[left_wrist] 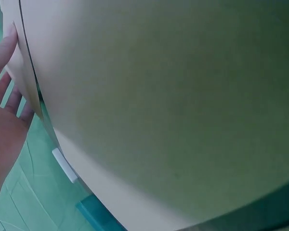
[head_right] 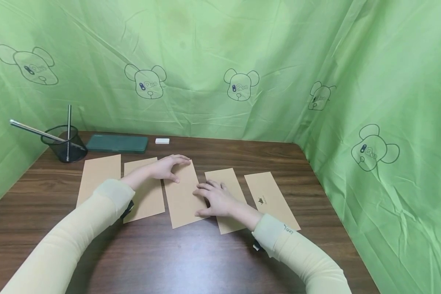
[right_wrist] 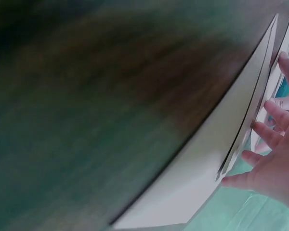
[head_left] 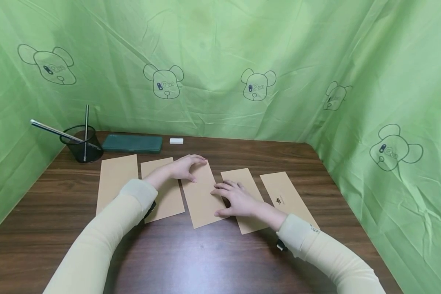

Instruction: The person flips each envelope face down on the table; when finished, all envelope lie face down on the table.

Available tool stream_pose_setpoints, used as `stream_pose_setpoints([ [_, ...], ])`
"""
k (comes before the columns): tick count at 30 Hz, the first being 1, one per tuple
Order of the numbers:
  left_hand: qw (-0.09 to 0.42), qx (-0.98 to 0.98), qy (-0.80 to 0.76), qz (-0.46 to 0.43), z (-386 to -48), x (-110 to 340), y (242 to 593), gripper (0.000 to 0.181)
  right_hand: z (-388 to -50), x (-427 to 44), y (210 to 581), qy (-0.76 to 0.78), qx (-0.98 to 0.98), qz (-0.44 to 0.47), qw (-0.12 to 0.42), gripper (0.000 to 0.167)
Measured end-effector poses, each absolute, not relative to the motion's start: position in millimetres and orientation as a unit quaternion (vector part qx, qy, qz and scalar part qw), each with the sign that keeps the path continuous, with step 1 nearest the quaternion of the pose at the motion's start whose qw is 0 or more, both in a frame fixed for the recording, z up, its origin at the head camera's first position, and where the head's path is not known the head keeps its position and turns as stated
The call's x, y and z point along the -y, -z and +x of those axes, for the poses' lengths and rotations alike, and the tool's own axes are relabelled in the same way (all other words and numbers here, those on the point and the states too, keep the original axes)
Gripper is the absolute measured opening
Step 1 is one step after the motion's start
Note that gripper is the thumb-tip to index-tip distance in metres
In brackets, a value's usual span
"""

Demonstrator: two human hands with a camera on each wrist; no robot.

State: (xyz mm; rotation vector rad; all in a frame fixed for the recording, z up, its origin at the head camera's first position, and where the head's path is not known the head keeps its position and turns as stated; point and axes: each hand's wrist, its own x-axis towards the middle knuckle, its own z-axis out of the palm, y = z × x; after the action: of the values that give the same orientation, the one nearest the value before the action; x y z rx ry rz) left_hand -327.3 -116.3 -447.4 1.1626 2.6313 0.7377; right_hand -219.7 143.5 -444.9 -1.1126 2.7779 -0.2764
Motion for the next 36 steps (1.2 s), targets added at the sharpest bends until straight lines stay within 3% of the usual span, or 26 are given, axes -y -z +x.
stream_pose_setpoints([
  [15, 0.101, -0.904, -0.192, 0.369, -330, 112, 443, 0.066, -224, -149, 440, 0.079, -0.913, -0.394, 0.071, 0.076],
  [28, 0.066, -0.909, -0.189, 0.367, -309, 84, 428, 0.077, -215, -189, 419, 0.143, -0.893, -0.427, 0.006, 0.076],
  [36, 0.082, -0.901, -0.202, 0.374, -297, 62, 436, 0.089, -206, -225, 416, 0.149, -0.897, -0.416, -0.001, 0.081],
])
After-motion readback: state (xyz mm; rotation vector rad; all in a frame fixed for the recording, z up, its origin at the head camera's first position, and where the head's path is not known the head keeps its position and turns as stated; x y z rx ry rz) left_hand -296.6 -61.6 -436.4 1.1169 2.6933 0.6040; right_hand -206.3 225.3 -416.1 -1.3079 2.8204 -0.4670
